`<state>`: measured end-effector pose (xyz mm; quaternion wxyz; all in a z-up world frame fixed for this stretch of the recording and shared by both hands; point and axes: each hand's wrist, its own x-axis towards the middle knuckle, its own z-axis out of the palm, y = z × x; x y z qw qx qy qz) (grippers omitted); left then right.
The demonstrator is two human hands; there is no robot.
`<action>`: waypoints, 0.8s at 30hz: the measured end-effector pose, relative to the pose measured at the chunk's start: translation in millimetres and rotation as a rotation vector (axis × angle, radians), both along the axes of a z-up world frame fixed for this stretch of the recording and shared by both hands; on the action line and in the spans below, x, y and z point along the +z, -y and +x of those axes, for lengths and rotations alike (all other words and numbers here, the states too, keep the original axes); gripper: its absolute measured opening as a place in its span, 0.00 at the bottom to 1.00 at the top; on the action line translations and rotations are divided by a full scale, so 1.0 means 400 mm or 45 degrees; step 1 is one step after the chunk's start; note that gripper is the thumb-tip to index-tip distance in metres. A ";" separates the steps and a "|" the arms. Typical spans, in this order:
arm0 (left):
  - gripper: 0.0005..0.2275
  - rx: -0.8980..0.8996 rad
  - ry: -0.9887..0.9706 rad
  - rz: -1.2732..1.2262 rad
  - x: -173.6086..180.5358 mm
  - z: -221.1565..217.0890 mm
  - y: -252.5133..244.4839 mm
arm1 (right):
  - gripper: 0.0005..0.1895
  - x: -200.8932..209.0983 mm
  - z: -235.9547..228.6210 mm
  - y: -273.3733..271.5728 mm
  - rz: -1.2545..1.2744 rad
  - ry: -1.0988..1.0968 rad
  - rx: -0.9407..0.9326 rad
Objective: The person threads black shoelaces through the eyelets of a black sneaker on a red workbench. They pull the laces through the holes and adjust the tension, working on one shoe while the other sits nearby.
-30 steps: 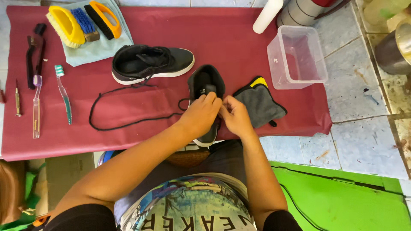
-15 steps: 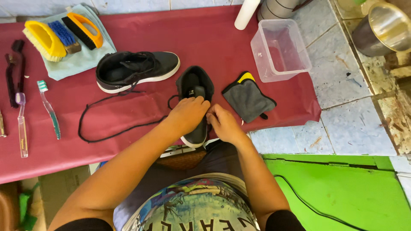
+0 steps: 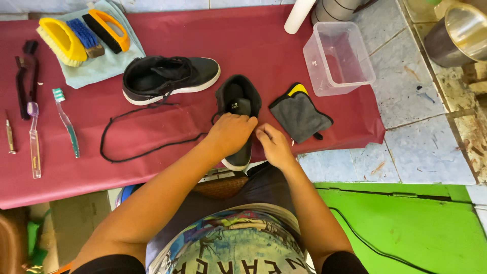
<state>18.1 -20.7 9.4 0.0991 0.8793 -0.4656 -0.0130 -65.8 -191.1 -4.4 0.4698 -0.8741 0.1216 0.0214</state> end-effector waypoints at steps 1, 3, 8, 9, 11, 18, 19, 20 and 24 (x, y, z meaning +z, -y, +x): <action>0.06 0.002 -0.007 0.004 -0.001 0.003 -0.008 | 0.10 -0.022 0.002 0.003 0.004 -0.007 0.002; 0.08 -0.022 -0.033 0.007 -0.001 0.013 -0.018 | 0.10 -0.063 0.008 0.014 -0.182 0.066 -0.007; 0.09 -0.032 -0.023 -0.004 -0.010 0.009 -0.027 | 0.05 0.046 -0.059 -0.004 -0.572 0.493 0.195; 0.09 -0.030 -0.036 -0.014 -0.015 0.012 -0.023 | 0.05 0.045 -0.069 0.004 -0.748 0.593 0.207; 0.09 -0.018 -0.045 -0.025 -0.016 0.010 -0.020 | 0.03 0.057 -0.097 0.005 -0.557 0.548 0.146; 0.08 0.000 -0.006 -0.079 -0.017 0.003 -0.020 | 0.15 -0.041 -0.190 0.101 0.334 0.132 -0.048; 0.08 -0.012 -0.017 -0.077 -0.018 0.003 -0.024 | 0.15 -0.024 -0.198 0.109 0.335 0.123 -0.062; 0.08 -0.002 -0.012 -0.079 -0.018 0.002 -0.027 | 0.13 -0.006 -0.206 0.118 0.200 0.126 -0.084; 0.07 -0.019 -0.017 -0.083 -0.011 0.011 -0.029 | 0.09 0.013 -0.249 0.159 -0.085 0.117 -0.114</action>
